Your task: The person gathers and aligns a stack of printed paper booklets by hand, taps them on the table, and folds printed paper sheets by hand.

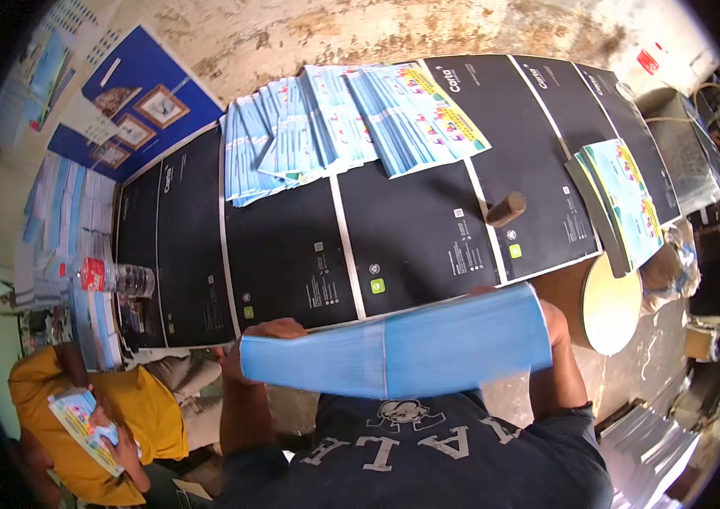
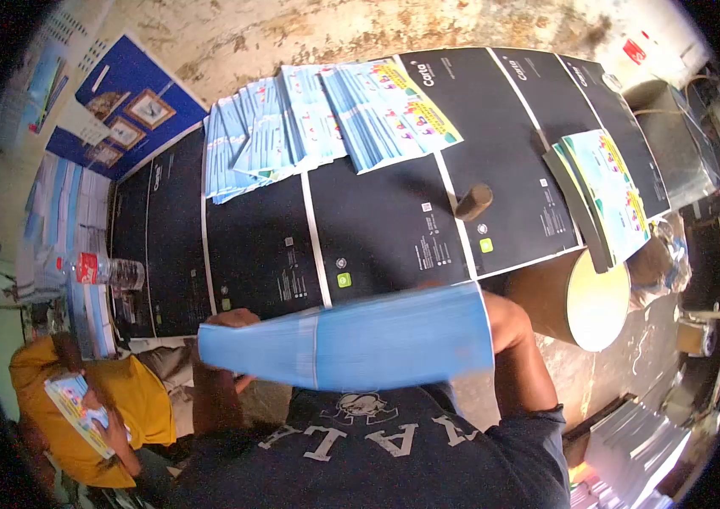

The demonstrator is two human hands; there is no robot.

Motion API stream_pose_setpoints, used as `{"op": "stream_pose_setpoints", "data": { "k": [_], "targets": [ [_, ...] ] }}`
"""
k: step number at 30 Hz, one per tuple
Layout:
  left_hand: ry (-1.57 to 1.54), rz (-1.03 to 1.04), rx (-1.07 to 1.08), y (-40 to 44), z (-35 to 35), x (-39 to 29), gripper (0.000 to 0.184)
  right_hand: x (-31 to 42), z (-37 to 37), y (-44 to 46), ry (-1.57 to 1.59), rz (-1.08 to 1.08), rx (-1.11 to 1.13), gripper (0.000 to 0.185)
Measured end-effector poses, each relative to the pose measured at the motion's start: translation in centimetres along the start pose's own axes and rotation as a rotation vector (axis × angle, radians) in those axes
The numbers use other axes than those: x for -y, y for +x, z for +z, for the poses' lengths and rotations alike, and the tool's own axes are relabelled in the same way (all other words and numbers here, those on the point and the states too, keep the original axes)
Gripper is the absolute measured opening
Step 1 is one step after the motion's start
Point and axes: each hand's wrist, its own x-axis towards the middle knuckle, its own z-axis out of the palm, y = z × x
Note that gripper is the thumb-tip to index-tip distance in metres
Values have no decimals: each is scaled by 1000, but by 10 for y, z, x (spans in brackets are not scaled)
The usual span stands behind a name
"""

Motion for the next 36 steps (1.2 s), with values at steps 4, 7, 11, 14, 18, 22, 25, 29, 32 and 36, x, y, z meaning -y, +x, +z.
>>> {"op": "stream_pose_setpoints", "data": {
  "k": [4,7,11,14,18,22,25,29,32,36],
  "targets": [
    [-834,-292,135,-48,-30,32,67,-26,25,-10,397,9,-35,82],
    [-1008,-83,226,-38,-10,35,61,-57,31,-33,447,-35,32,88],
    [-919,15,369,-18,-16,12,51,-43,34,-14,347,-77,125,93],
    [-444,-262,-361,-31,-5,-14,41,-25,38,-9,257,33,-158,90],
    [159,-401,-577,-21,-28,27,48,-34,34,28,14,465,-655,71],
    [292,-273,-698,2,-11,55,51,-89,29,4,-232,363,-798,70],
    [421,-259,-682,-5,-5,95,55,-122,31,-7,-370,347,-852,56],
    [337,-340,-624,-35,-7,121,59,-109,41,-11,-367,449,-836,71],
    [461,-262,-573,-47,1,150,51,-130,61,-19,-550,326,-921,71],
    [593,-241,-636,-45,8,130,40,-139,46,-39,-505,450,-750,66]
  ]
}}
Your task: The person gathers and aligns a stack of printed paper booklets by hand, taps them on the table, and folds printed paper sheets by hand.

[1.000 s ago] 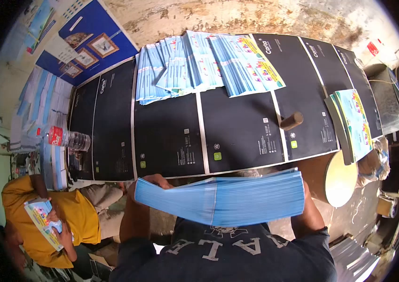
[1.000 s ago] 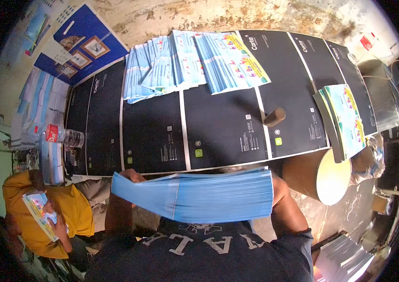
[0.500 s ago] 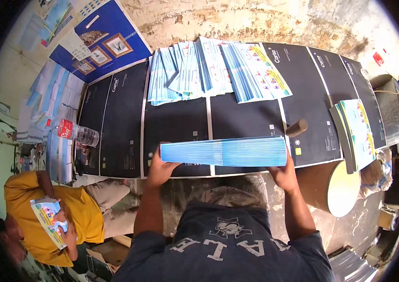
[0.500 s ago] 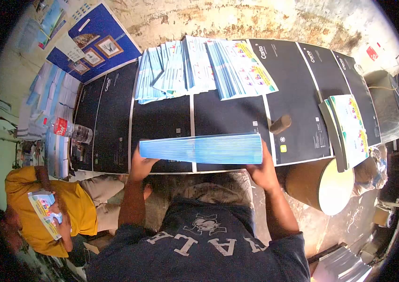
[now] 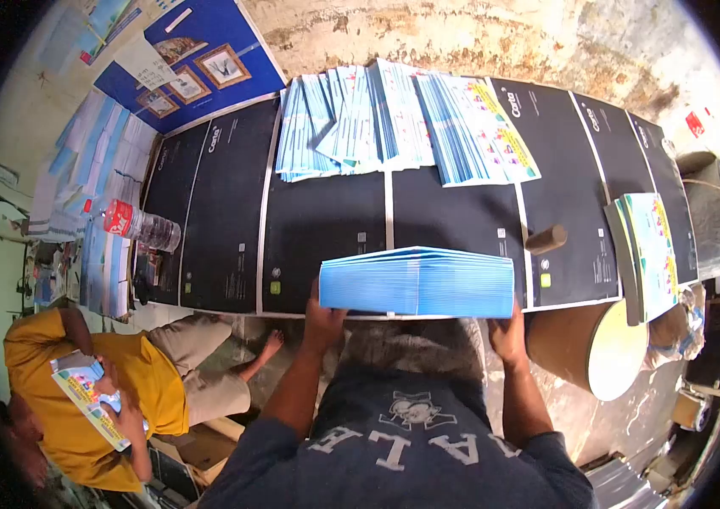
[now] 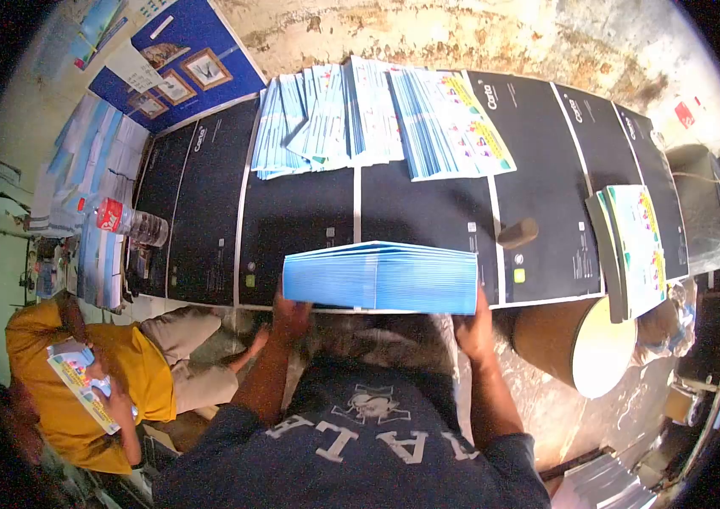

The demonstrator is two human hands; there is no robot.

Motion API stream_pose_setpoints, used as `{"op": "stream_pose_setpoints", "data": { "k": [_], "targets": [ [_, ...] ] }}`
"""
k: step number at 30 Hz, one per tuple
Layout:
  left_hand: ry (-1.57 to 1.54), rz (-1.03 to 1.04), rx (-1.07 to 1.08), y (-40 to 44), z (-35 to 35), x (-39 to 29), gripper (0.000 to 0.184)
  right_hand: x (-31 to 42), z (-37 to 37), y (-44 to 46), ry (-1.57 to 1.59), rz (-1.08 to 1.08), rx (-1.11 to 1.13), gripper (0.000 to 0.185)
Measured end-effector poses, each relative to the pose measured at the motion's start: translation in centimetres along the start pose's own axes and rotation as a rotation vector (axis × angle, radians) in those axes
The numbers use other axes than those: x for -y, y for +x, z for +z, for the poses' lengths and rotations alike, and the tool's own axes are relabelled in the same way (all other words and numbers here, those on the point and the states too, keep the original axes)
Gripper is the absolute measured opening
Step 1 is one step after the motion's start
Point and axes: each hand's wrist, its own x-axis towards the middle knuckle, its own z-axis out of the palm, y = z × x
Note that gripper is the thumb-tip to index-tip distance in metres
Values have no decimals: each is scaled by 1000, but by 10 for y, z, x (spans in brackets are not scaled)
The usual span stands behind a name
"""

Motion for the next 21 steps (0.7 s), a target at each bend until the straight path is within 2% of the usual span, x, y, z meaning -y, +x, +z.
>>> {"op": "stream_pose_setpoints", "data": {
  "k": [1,3,5,7,8,9,10,11,13,14,16,17,18,19,20,21],
  "targets": [
    [-59,-66,-68,2,-1,-20,37,54,1,9,163,30,-112,68],
    [-64,-83,-94,10,4,-4,33,29,-6,14,-161,-132,-50,56],
    [-70,-108,-120,13,9,11,30,27,-11,17,-158,-119,-30,52],
    [-240,-59,-150,15,11,20,27,32,-11,22,-155,-109,0,49],
    [-240,-57,-147,17,11,25,27,35,-9,22,-205,-180,-17,47],
    [54,6,-100,18,10,28,28,38,-7,20,-255,-245,-33,46],
    [346,61,-53,10,9,32,29,17,-6,28,-362,-306,73,43],
    [343,63,-56,5,10,34,29,1,-10,22,-365,-309,74,43],
    [402,305,-159,20,14,28,33,10,-16,31,-554,-326,101,39],
    [288,96,-111,22,9,31,39,9,-20,30,-528,-262,126,34],
    [-36,-26,-96,55,-1,-12,38,37,-11,24,-390,-132,15,34],
    [-91,-14,-87,72,-5,-30,37,48,-4,13,-346,-37,10,38],
    [-101,-55,-80,93,-12,-21,35,55,5,6,-355,133,55,39],
    [-112,-92,-73,115,-18,-12,35,58,21,-2,-218,-57,-7,44],
    [-114,-91,-80,134,-17,-16,35,65,35,-11,-101,207,80,48],
    [418,-63,-106,151,-12,-22,35,57,56,-22,34,278,112,49]
  ]
}}
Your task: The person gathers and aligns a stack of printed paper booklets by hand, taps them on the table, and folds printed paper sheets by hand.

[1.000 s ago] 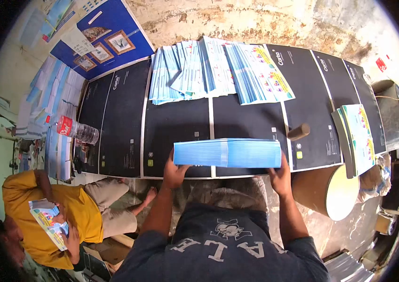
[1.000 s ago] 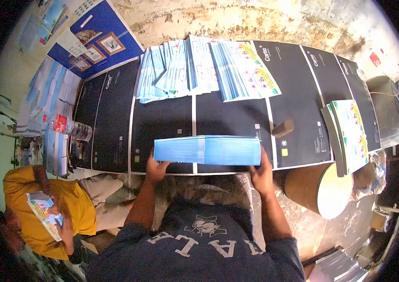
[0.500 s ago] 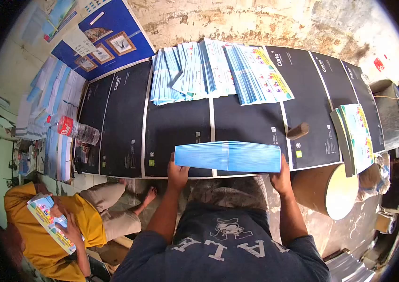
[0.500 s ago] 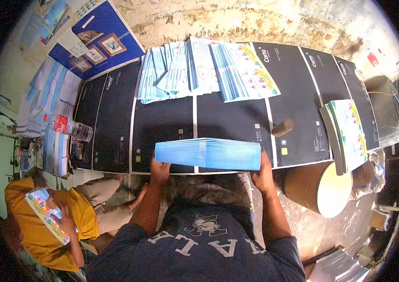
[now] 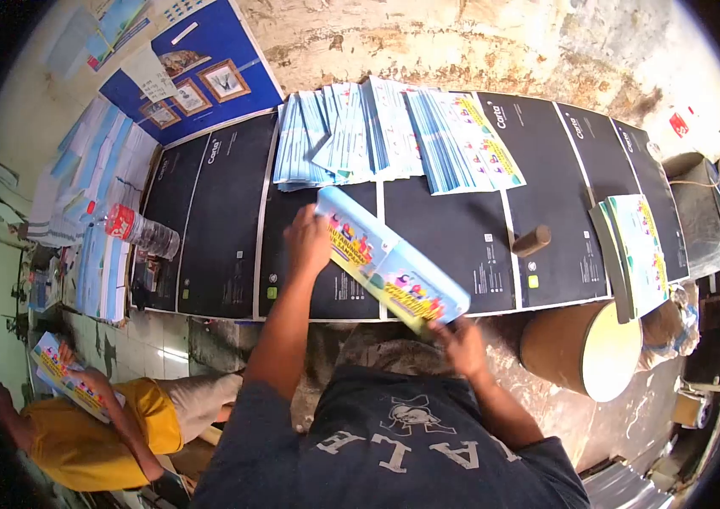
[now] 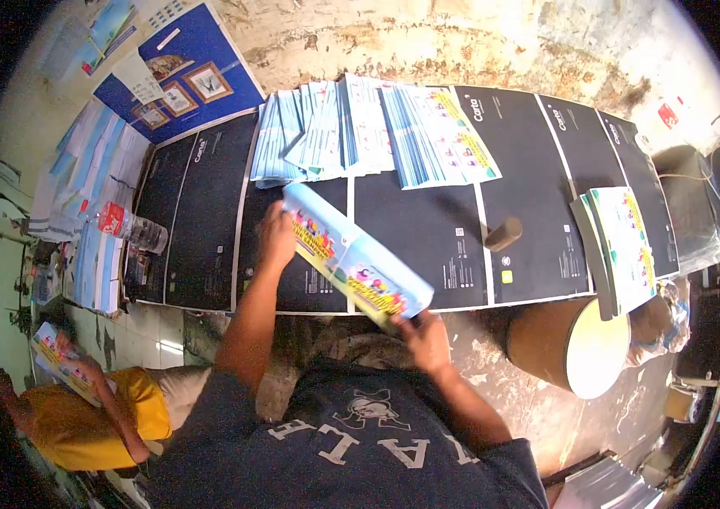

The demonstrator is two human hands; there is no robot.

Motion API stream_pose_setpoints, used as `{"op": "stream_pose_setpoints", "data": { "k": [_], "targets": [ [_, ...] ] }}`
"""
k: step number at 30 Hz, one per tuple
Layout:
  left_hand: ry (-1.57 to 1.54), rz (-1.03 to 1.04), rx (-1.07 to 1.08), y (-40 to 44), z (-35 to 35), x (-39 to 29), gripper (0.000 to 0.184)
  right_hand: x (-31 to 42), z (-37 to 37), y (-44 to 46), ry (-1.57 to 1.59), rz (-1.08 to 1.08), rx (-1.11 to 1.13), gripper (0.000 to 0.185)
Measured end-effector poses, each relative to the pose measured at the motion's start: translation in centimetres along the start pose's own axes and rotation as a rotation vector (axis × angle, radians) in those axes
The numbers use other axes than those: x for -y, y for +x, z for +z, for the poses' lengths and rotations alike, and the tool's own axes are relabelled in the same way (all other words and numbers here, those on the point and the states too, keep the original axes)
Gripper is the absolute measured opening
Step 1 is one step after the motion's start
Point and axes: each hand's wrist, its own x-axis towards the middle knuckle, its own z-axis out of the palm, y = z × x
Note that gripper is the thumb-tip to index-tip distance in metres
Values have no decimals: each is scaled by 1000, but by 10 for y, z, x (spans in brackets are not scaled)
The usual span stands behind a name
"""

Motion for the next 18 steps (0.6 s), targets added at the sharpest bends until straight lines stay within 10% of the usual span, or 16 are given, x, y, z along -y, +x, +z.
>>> {"op": "stream_pose_setpoints", "data": {
  "k": [1,5,7,12,14,15,18],
  "targets": [
    [529,47,-48,12,4,-10,35,-9,25,-5,1,61,-4,50],
    [571,0,-94,35,34,-1,35,-3,68,-1,271,151,82,51],
    [585,66,-147,32,42,14,32,92,20,-1,-282,255,687,52],
    [633,81,-176,36,55,40,30,215,7,79,-56,-578,570,53],
    [-9,195,-179,39,82,89,37,208,82,168,-244,-1029,499,73],
    [-225,231,-183,39,75,80,39,198,111,202,-240,-892,603,79],
    [546,291,-340,28,57,48,58,153,151,263,-460,-922,590,98]
  ]
}}
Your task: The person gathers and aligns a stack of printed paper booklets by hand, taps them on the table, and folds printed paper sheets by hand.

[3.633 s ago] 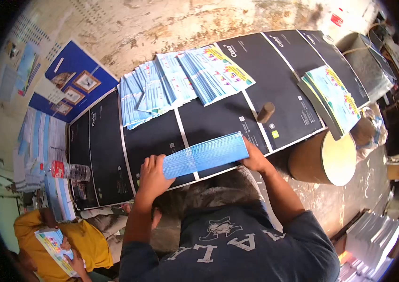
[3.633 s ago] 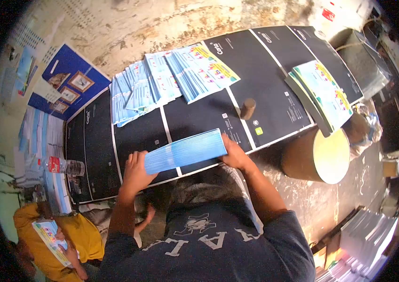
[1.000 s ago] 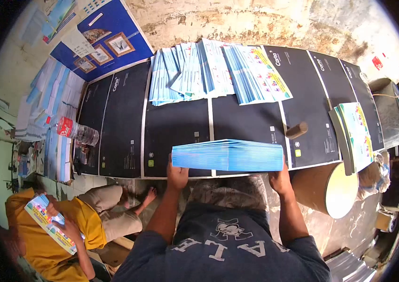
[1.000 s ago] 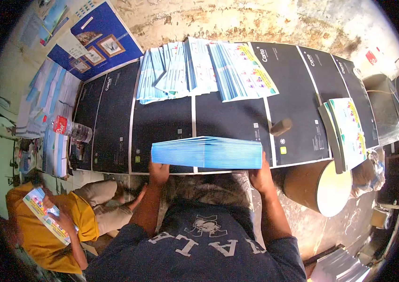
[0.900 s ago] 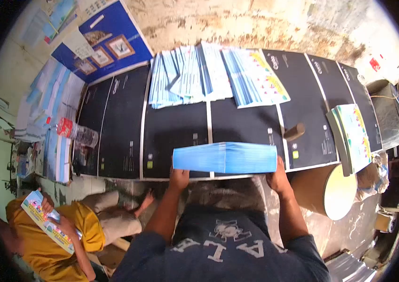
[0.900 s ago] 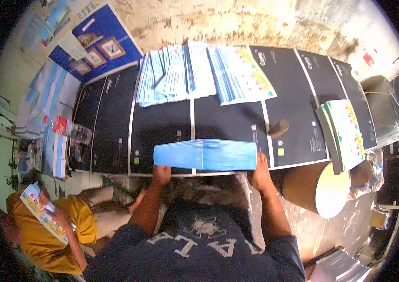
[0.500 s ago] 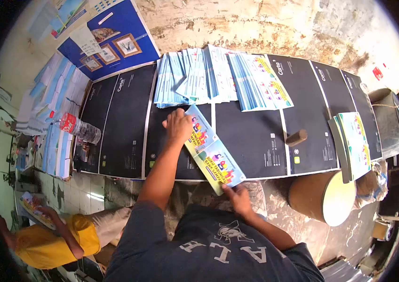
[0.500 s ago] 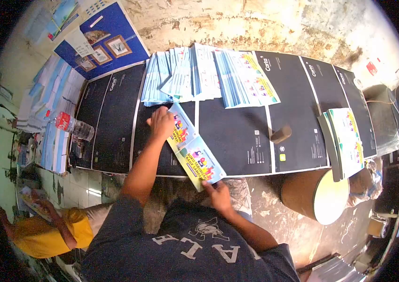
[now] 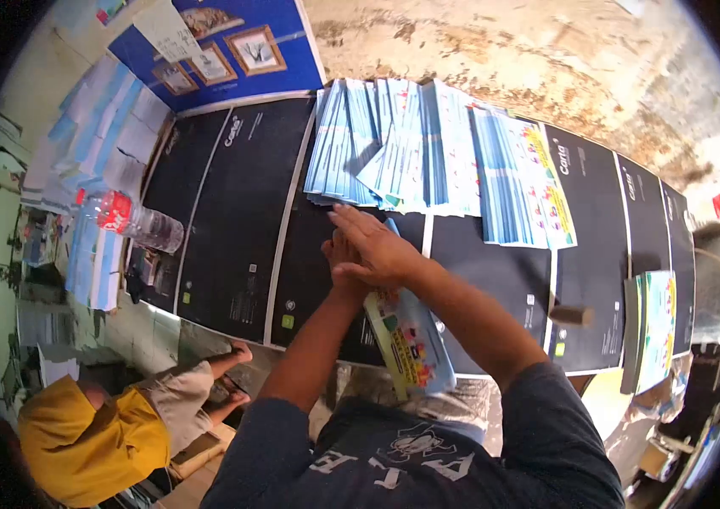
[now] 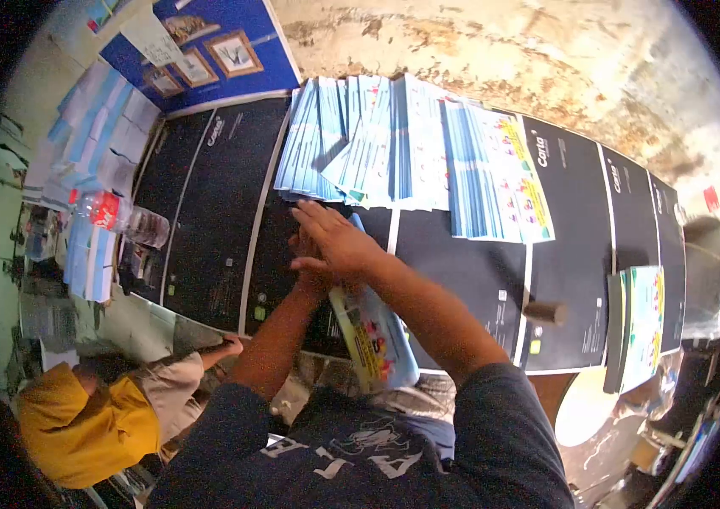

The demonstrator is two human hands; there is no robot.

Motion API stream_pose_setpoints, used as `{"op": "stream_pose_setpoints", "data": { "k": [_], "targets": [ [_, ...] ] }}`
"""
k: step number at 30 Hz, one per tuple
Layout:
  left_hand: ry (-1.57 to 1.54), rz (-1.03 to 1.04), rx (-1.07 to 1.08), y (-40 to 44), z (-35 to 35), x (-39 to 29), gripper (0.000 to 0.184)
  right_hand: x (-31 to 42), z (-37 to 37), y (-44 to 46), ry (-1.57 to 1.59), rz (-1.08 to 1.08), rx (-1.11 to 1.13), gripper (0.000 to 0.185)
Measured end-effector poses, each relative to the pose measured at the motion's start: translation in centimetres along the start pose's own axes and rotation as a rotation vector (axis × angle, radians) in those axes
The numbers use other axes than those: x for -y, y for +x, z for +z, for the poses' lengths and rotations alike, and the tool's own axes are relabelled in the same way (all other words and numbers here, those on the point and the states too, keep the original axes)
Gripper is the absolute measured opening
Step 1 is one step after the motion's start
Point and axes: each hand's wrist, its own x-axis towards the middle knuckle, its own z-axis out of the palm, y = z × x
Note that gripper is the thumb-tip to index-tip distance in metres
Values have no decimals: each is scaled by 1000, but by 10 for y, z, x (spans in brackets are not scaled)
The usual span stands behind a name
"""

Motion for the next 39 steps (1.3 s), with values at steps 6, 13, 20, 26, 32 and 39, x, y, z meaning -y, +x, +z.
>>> {"op": "stream_pose_setpoints", "data": {
  "k": [6,13,20,26,32,39],
  "targets": [
    [2,-31,259,4,-13,-2,63,-27,8,-18,-86,-79,-4,108],
    [-153,-91,164,15,-5,-6,66,-72,4,23,47,-127,-4,102],
    [8,-68,165,28,-25,20,41,-4,13,-22,115,19,-101,96],
    [24,-116,44,23,-15,22,38,-22,33,-54,39,-90,-77,94],
    [99,-210,159,28,-15,24,42,32,32,-69,-173,103,17,99],
    [24,-172,39,28,-14,23,40,18,34,-96,-49,50,84,102]
  ]
}}
